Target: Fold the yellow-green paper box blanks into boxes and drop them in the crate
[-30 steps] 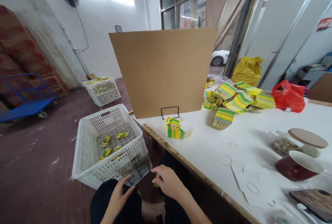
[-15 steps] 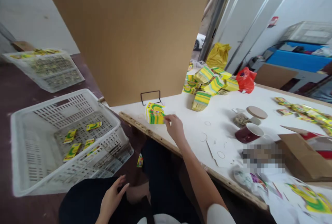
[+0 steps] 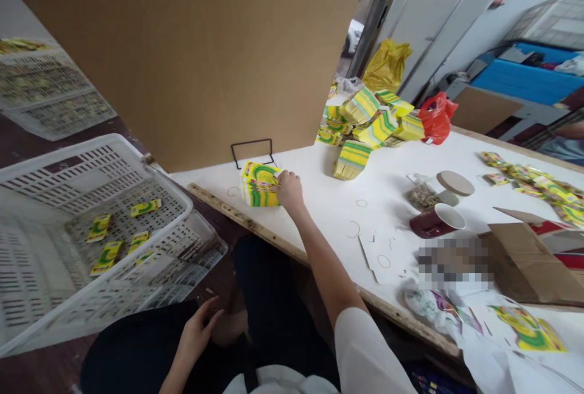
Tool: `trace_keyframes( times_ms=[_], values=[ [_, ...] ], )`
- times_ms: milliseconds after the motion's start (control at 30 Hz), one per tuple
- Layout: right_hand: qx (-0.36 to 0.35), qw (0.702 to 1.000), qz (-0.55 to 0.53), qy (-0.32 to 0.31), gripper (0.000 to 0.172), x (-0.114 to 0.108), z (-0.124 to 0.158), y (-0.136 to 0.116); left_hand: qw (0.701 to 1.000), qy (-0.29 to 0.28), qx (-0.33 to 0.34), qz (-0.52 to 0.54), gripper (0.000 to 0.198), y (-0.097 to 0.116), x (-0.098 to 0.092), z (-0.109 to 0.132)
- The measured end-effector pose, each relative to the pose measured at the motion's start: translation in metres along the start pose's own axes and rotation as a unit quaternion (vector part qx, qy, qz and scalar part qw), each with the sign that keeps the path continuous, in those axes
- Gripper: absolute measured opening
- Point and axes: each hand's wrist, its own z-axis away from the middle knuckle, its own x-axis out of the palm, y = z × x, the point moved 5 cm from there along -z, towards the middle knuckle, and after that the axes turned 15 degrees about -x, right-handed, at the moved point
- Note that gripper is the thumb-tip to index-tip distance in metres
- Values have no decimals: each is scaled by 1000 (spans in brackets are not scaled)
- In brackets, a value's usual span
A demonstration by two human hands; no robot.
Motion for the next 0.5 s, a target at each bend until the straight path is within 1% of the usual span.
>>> trace_keyframes(
  times_ms=[67, 167, 233, 300, 333, 367, 400, 433, 467, 500],
  values=[
    [3, 1000, -13, 2, 21, -3, 1, -3, 998, 26, -17, 58, 63, 8, -4, -1],
    [0, 999, -35, 11, 21, -14, 10, -11, 985, 82, -37, 145, 71, 20, -16, 3],
    [-11, 997, -66, 27, 21, -21, 24, -22, 973, 81, -24, 213, 71, 35, -23, 10],
    [-40, 987, -151, 41, 20, -23, 45, -40, 950, 47, 22, 309, 70, 62, -27, 19],
    [-64, 975, -210, 37, 19, -19, 58, -52, 930, 25, 51, 362, 72, 80, -28, 24],
    [-90, 960, -266, 24, 19, -12, 73, -66, 905, 12, 80, 418, 77, 100, -30, 30],
    [-117, 944, -309, -4, 19, -2, 88, -80, 878, 9, 105, 467, 82, 120, -31, 37],
    [-142, 931, -333, -45, 21, 10, 104, -94, 852, 14, 129, 507, 87, 139, -33, 43],
    [-158, 917, -355, -86, 22, 24, 119, -106, 830, 34, 151, 537, 91, 157, -35, 50],
    [-167, 902, -377, -125, 23, 38, 133, -116, 820, 43, 164, 547, 92, 173, -34, 56]
  ],
)
